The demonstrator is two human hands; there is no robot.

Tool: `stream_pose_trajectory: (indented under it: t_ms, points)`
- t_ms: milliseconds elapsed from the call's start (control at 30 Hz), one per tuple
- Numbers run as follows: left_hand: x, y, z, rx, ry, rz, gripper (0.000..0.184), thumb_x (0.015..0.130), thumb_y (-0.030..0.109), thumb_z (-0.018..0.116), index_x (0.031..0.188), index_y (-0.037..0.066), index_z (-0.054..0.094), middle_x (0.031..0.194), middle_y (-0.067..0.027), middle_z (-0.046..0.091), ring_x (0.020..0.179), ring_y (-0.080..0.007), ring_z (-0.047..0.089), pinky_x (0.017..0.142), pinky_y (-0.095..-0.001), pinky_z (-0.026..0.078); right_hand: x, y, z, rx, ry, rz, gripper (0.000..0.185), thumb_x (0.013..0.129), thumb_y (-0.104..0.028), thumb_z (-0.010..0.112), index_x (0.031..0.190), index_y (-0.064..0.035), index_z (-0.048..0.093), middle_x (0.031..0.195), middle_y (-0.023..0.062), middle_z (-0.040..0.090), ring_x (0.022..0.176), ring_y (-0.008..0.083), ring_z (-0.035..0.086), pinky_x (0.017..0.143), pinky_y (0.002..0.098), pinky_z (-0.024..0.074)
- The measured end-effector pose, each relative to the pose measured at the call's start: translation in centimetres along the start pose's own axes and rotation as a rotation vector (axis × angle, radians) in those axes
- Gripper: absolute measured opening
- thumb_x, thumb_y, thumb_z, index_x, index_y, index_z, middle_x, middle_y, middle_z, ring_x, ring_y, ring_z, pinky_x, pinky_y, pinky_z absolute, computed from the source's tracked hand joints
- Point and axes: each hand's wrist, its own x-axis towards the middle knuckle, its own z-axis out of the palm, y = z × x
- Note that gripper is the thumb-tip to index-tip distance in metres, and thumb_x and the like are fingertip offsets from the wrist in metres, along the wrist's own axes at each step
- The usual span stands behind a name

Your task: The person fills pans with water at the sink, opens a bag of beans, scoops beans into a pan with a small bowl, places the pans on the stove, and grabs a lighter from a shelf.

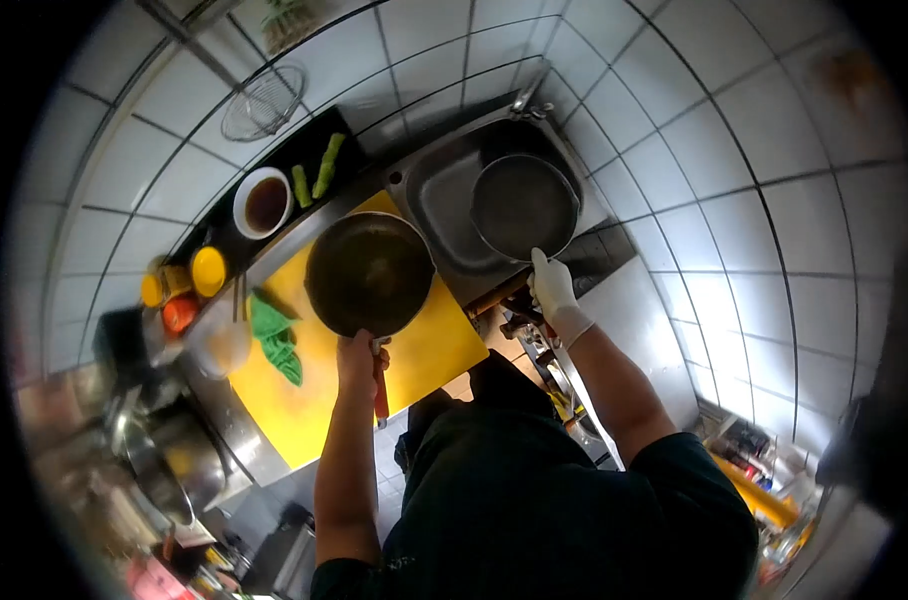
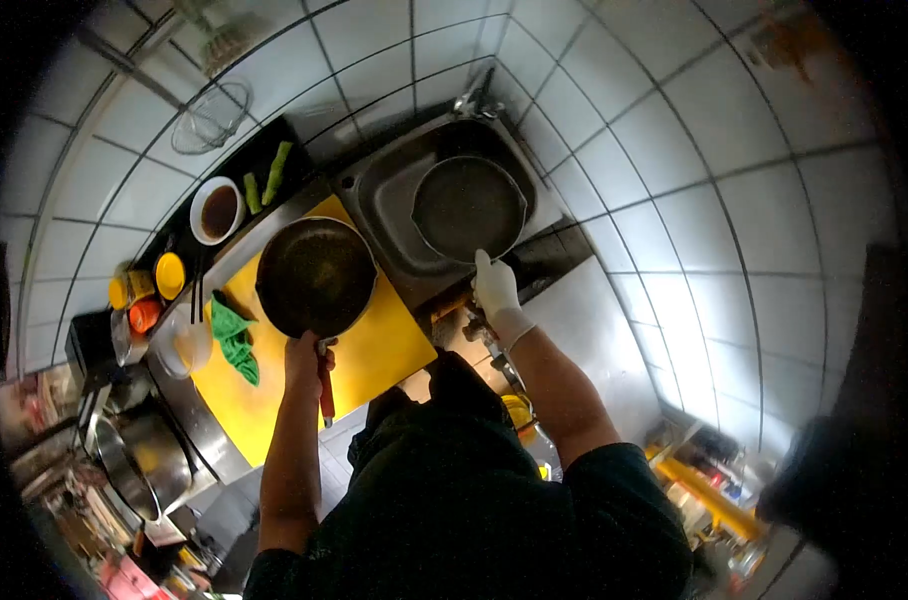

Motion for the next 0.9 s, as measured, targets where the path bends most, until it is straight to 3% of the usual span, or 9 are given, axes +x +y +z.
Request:
stream_pose_trajectory:
  t_ms: [100, 133, 233, 267, 400, 567, 700, 900]
  points:
    - [-0.2, 0.7, -0.9, 0.072, -0.076, 0.025, 0.016, 0.096, 0.009, 0.052, 0.111, 0.002, 0.055, 0.078, -0.0172, 0.065, 0.047, -0.0202, 0.053, 0.041, -0.0330, 0.043, -1.5, 2.7, -1.5, 0.001, 0.072, -0.067, 0.050, 0.103, -0.045, 0.054, 0.072, -0.0057, 0.055, 0.060, 0.0045, 0.051, 0.046, 0.0174, 0.047, 0.045, 0.0329, 0.0385]
    - [-0.4, 1.0, -1.1, 0.094, -0.088, 0.018, 0.015, 0.096, 0.008, 0.052, 0.110, 0.002, 0.055, 0.079, -0.0174, 0.065, 0.047, -0.0201, 0.053, 0.041, -0.0333, 0.043, -3.7, 2.1, -2.3, -0.053, 0.081, 0.002, 0.050, 0.102, -0.042, 0.055, 0.082, 0.0036, 0.060, 0.067, 0.0094, 0.058, 0.057, 0.0230, 0.056, 0.054, 0.0380, 0.0444]
    - [-1.5, 2.3, -0.9, 0.181, -0.165, 0.014, 0.018, 0.096, 0.008, 0.052, 0.114, 0.003, 0.053, 0.081, -0.0175, 0.065, 0.049, -0.0192, 0.053, 0.042, -0.0332, 0.043, -6.0, 5.6, -3.5, 0.121, 0.153, -0.037, 0.052, 0.102, -0.043, 0.055, 0.084, 0.0045, 0.062, 0.068, 0.0109, 0.060, 0.058, 0.0237, 0.059, 0.056, 0.0385, 0.0472]
    - [-1.9, 2.5, -1.0, 0.212, -0.192, 0.024, 0.022, 0.095, 0.008, 0.051, 0.116, 0.003, 0.054, 0.082, -0.0165, 0.065, 0.049, -0.0185, 0.053, 0.042, -0.0319, 0.043, -8.7, 5.1, -4.0, -0.023, 0.196, -0.110, 0.054, 0.102, -0.045, 0.053, 0.083, 0.0043, 0.062, 0.067, 0.0108, 0.060, 0.056, 0.0230, 0.059, 0.054, 0.0385, 0.0493]
    - [-2.2, 3.6, -0.9, 0.407, -0.333, -0.022, 0.021, 0.100, 0.011, 0.047, 0.120, 0.006, 0.051, 0.085, -0.0166, 0.066, 0.050, -0.0183, 0.055, 0.042, -0.0315, 0.045, -13.5, 9.9, -5.6, 0.154, 0.270, 0.002, 0.054, 0.101, -0.045, 0.051, 0.084, 0.0048, 0.062, 0.067, 0.0116, 0.061, 0.053, 0.0220, 0.060, 0.044, 0.0348, 0.0488]
    - [-3.8, 3.8, 0.1, 0.608, -0.573, 0.029, 0.018, 0.104, 0.012, 0.045, 0.120, 0.005, 0.049, 0.089, -0.0166, 0.067, 0.051, -0.0179, 0.055, 0.042, -0.0333, 0.046, -22.1, 15.8, -7.2, 0.070, 0.432, -0.045, 0.047, 0.102, -0.040, 0.050, 0.088, 0.0032, 0.062, 0.063, 0.0099, 0.058, 0.051, 0.0201, 0.059, 0.047, 0.0354, 0.0488]
    - [-5.0, 1.8, 1.8, 0.730, -0.558, 0.003, 0.024, 0.098, 0.011, 0.048, 0.121, 0.005, 0.051, 0.080, -0.0124, 0.064, 0.046, -0.0170, 0.052, 0.040, -0.0308, 0.042, -28.6, 21.0, -7.3, 0.375, 0.612, 0.078, 0.050, 0.103, -0.043, 0.050, 0.085, 0.0027, 0.061, 0.060, 0.0079, 0.058, 0.050, 0.0192, 0.058, 0.049, 0.0357, 0.0464]
    - [-9.6, -0.7, 4.5, 0.996, -0.795, 0.013, 0.016, 0.092, 0.009, 0.050, 0.102, -0.002, 0.056, 0.076, -0.0153, 0.066, 0.047, -0.0186, 0.054, 0.041, -0.0328, 0.043, -39.4, 29.6, -5.4, 0.567, 0.863, 0.151, 0.050, 0.104, -0.048, 0.053, 0.085, -0.0027, 0.062, 0.065, 0.0050, 0.059, 0.053, 0.0149, 0.055, 0.050, 0.0320, 0.0463]
